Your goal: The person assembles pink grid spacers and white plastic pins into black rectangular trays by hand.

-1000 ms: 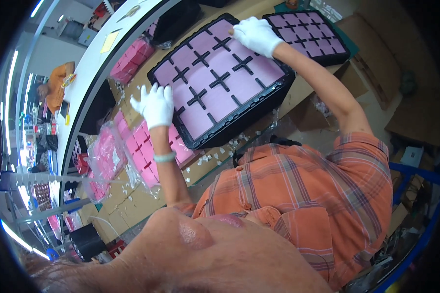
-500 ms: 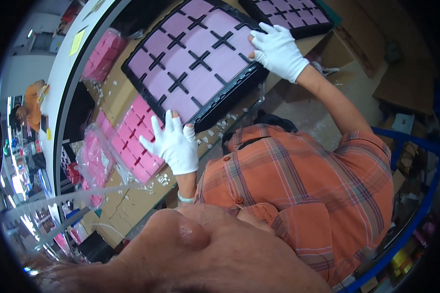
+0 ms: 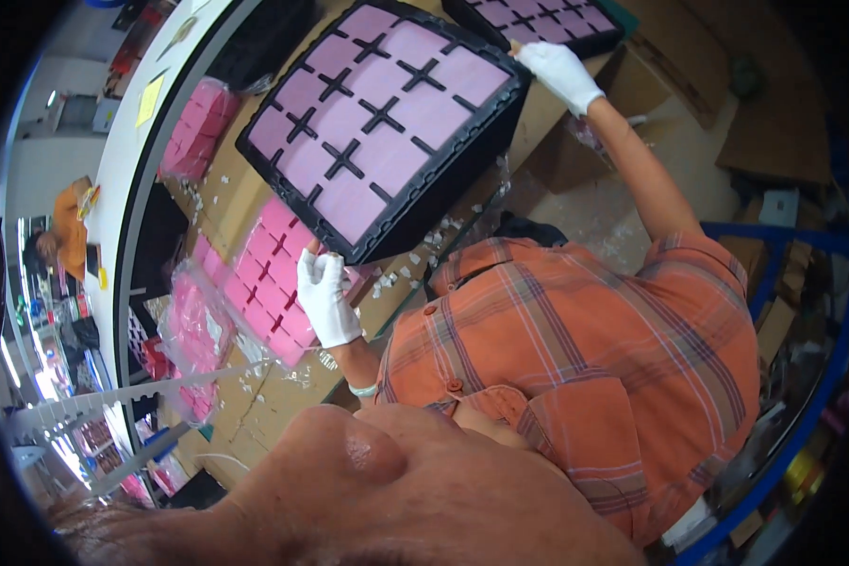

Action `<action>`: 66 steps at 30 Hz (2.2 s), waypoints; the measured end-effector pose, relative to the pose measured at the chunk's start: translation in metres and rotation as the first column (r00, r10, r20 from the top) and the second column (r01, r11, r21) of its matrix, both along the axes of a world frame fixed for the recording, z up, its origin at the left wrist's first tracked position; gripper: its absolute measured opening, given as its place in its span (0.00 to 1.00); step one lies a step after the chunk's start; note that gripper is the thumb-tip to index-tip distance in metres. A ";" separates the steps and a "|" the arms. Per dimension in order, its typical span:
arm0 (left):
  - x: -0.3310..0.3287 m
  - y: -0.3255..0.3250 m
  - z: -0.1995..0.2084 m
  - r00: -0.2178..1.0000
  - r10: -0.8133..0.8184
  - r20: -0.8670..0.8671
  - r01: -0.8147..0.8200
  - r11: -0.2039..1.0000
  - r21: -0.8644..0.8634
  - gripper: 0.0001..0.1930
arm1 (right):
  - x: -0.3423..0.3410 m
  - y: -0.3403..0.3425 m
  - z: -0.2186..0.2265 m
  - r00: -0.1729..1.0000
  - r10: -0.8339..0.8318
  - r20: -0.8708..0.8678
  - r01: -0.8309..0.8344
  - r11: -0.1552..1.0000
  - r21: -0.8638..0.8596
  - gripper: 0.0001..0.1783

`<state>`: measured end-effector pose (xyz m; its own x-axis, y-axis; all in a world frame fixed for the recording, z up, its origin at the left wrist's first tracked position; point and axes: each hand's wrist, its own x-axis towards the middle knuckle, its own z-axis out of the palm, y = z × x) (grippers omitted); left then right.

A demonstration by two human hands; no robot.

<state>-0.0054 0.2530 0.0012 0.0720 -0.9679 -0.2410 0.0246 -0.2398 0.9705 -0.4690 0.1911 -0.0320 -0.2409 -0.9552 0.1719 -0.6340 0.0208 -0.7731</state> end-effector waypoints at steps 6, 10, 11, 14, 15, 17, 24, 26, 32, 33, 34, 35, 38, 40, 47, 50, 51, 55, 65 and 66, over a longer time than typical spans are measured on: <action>0.000 0.001 0.007 0.978 0.019 -0.206 0.000 0.996 0.092 0.20 | 0.008 0.014 0.010 0.948 -0.019 0.319 0.024 1.000 -0.012 0.20; 0.002 -0.011 0.006 0.991 -0.071 -0.113 0.080 0.994 0.074 0.30 | 0.004 0.009 -0.006 0.914 -0.204 0.350 0.171 0.977 0.124 0.20; 0.006 -0.012 0.007 0.988 -0.073 -0.135 0.082 0.995 0.065 0.30 | 0.010 0.006 -0.002 0.912 -0.216 0.348 0.169 0.972 0.161 0.20; 0.001 -0.008 0.012 0.991 -0.069 -0.112 0.074 0.997 0.038 0.31 | 0.005 0.009 -0.010 0.896 -0.226 0.383 0.164 0.968 0.188 0.20; -0.001 -0.007 0.013 0.994 -0.072 -0.077 0.074 0.997 0.014 0.31 | 0.004 0.009 -0.013 0.878 -0.217 0.428 0.159 0.973 0.168 0.21; -0.007 0.000 0.016 0.994 -0.046 -0.100 0.043 0.999 -0.032 0.31 | -0.001 0.007 -0.017 0.862 -0.197 0.468 0.135 0.977 0.162 0.23; -0.064 0.018 0.055 0.995 -0.025 -0.097 0.009 0.987 -0.163 0.34 | -0.020 0.029 0.009 0.602 -0.182 0.777 0.215 0.975 0.062 0.28; -0.103 0.017 0.061 0.998 -0.048 -0.038 0.040 0.982 -0.184 0.35 | -0.058 0.035 0.013 0.579 -0.198 0.791 0.261 0.964 0.051 0.29; -0.295 -0.010 0.062 0.933 -0.348 0.086 0.358 0.884 -0.301 0.33 | -0.270 0.084 0.007 0.530 -0.390 0.753 0.465 0.876 0.128 0.42; -0.329 -0.021 0.038 0.926 -0.341 0.162 0.375 0.876 -0.304 0.31 | -0.300 0.092 0.002 0.519 -0.467 0.716 0.518 0.838 0.171 0.43; -0.362 -0.033 0.019 0.909 -0.340 0.243 0.405 0.858 -0.316 0.30 | -0.340 0.104 -0.013 0.502 -0.535 0.679 0.564 0.798 0.212 0.45; -0.395 -0.049 -0.021 0.917 -0.322 0.236 0.390 0.848 -0.358 0.29 | -0.372 0.108 -0.031 0.481 -0.600 0.639 0.607 0.754 0.252 0.47; -0.453 -0.099 -0.132 0.941 -0.280 0.188 0.332 0.870 -0.366 0.26 | -0.409 0.077 -0.073 0.454 -0.646 0.614 0.651 0.711 0.267 0.47; -0.469 -0.134 -0.172 0.952 -0.213 0.221 0.277 0.906 -0.319 0.24 | -0.425 0.038 -0.101 0.503 -0.615 0.607 0.602 0.754 0.264 0.46; -0.526 -0.173 -0.206 0.789 -0.064 0.612 0.136 0.988 -0.073 0.21 | -0.466 -0.046 -0.181 0.688 -0.716 -0.123 0.698 0.606 0.381 0.44; -0.515 -0.186 -0.205 0.906 -0.008 0.423 0.004 1.000 0.010 0.20 | -0.444 -0.066 -0.183 0.756 -0.633 -0.170 0.650 0.690 0.319 0.40; -0.514 -0.185 -0.202 0.995 0.010 0.104 -0.032 0.977 0.209 0.19 | -0.440 -0.066 -0.180 0.765 -0.629 -0.139 0.637 0.706 0.309 0.39; -0.510 -0.192 -0.210 0.947 0.232 -0.222 -0.142 0.923 0.357 0.23 | -0.432 -0.067 -0.168 0.791 -0.576 -0.205 0.611 0.739 0.284 0.38; -0.497 -0.092 -0.229 0.858 -0.454 0.240 0.409 0.887 0.217 0.22 | -0.444 -0.021 -0.188 0.740 -0.606 -0.293 0.650 0.756 0.077 0.33; -0.455 -0.066 -0.199 0.729 -0.681 0.071 0.667 0.729 0.153 0.15 | -0.420 -0.020 -0.178 0.771 -0.615 -0.167 0.633 0.770 0.083 0.33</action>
